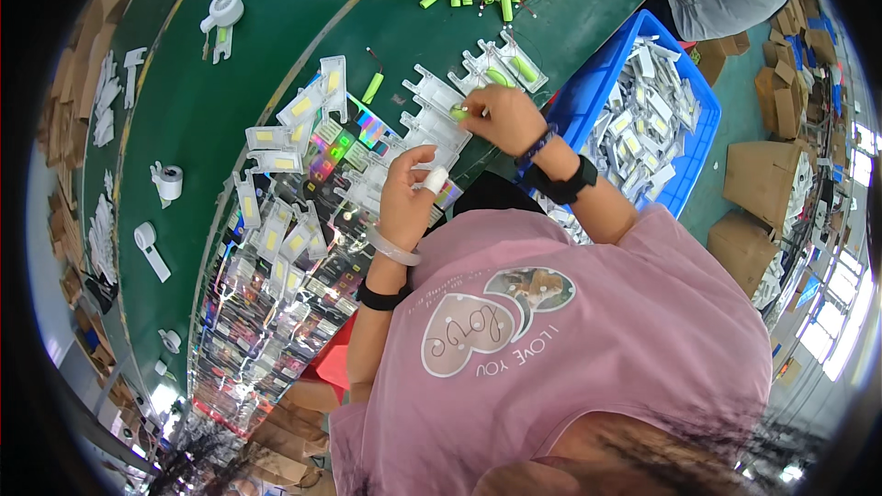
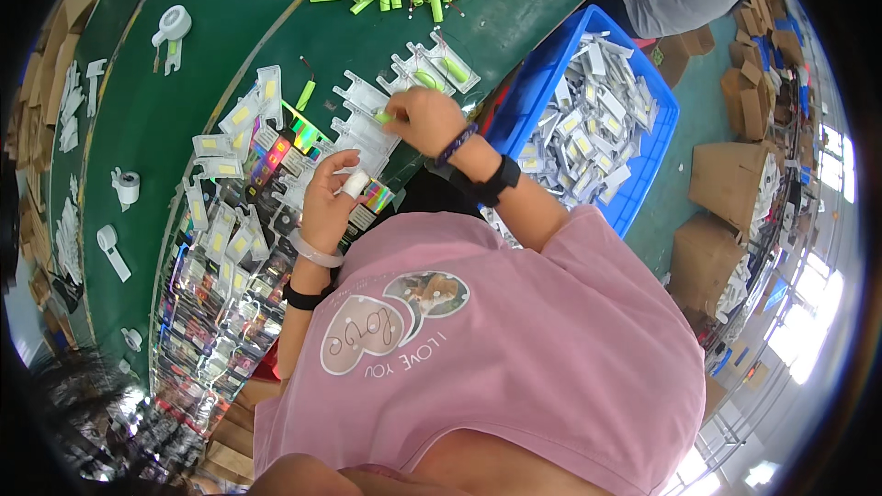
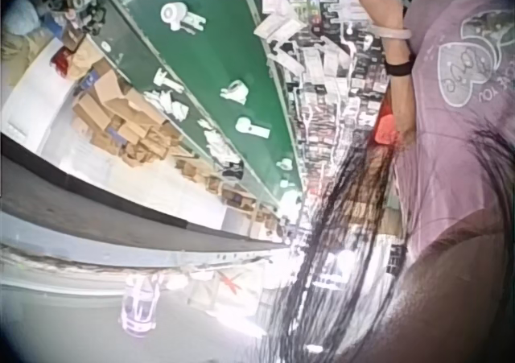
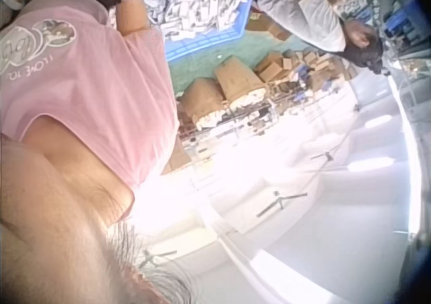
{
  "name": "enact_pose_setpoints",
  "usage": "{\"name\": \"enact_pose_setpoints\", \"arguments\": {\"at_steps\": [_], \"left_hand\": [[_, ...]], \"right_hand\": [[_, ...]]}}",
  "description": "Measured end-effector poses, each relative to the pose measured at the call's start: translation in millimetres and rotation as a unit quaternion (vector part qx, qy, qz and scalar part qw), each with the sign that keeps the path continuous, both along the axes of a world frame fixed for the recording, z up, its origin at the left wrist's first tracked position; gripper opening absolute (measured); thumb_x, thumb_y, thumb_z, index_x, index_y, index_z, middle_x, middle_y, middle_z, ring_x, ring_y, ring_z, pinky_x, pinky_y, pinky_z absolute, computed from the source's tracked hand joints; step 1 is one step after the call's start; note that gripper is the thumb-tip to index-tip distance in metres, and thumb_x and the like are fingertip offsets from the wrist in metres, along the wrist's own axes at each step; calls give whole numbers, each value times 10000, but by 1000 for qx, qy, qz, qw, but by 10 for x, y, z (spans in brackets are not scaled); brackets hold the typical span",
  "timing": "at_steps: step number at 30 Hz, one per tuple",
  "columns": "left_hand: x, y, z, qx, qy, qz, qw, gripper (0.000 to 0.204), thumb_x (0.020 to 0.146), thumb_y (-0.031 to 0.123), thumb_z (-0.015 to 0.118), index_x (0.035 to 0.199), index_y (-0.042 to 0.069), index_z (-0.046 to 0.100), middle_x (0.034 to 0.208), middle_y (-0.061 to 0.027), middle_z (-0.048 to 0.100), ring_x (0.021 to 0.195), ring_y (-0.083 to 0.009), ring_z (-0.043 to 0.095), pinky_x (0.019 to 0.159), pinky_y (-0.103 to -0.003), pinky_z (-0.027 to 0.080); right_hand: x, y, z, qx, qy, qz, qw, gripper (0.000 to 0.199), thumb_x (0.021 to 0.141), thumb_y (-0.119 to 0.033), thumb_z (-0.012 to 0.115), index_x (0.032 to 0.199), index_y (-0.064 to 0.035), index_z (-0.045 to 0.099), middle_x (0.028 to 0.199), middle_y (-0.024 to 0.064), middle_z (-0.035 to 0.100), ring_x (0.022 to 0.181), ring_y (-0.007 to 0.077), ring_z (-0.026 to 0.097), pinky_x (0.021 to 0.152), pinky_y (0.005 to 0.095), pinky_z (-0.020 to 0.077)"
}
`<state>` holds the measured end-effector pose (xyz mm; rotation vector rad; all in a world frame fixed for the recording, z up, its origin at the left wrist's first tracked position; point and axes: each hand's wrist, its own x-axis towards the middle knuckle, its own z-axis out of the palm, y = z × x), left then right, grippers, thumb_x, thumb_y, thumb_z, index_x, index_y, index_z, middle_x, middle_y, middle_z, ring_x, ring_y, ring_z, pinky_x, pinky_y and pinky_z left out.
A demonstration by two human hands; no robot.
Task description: Assembling small electronic components at a factory workstation.
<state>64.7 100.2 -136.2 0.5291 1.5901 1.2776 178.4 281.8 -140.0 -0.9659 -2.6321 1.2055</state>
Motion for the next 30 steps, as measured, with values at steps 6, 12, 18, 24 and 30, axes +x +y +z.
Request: {"name": "enact_pose_setpoints", "arguments": {"at_steps": [6, 12, 18, 24, 30], "left_hand": [[-286, -7, -289, -40, 111, 21, 993, 258, 812, 14, 573, 1065, 58, 606, 985, -88, 611, 831, -184, 590, 708, -303, 481], [-717, 519, -517, -50, 547, 39, 835, 258, 804, 83, 611, 1062, 84, 598, 984, -132, 597, 896, -307, 585, 732, -392, 490], [-859, 637, -536, -197, 579, -51, 789, 274, 814, 92, 620, 1086, 69, 592, 1007, -109, 615, 888, -263, 610, 728, -369, 505], [-628, 405, -218, 31, 13, 97, 995, 290, 846, 19, 594, 1134, 12, 565, 979, -55, 637, 735, -116, 595, 607, -231, 475], [-295, 217, -7, 115, -25, 99, 988, 272, 862, 30, 579, 1132, 10, 559, 975, -51, 619, 761, -104, 582, 631, -220, 462]], "right_hand": [[-233, 90, -208, 73, -78, -17, 994, 215, 711, -256, 723, 818, -103, 618, 741, 72, 645, 697, 275, 628, 600, 386, 479], [-419, 11, -334, 169, -147, 28, 974, 240, 730, -281, 702, 851, -93, 614, 758, 93, 653, 712, 294, 649, 591, 408, 497], [-405, -98, -230, 211, -134, 7, 968, 236, 739, -284, 694, 838, -89, 606, 797, 96, 644, 708, 280, 654, 582, 389, 506], [-285, -205, 174, -89, 149, -20, 985, 273, 801, -104, 696, 1065, -73, 633, 848, 64, 593, 602, 116, 529, 529, 253, 429], [-368, -330, 294, -195, 254, 3, 947, 270, 807, -85, 687, 1073, -75, 645, 845, 52, 592, 639, 131, 500, 526, 238, 406]]}}
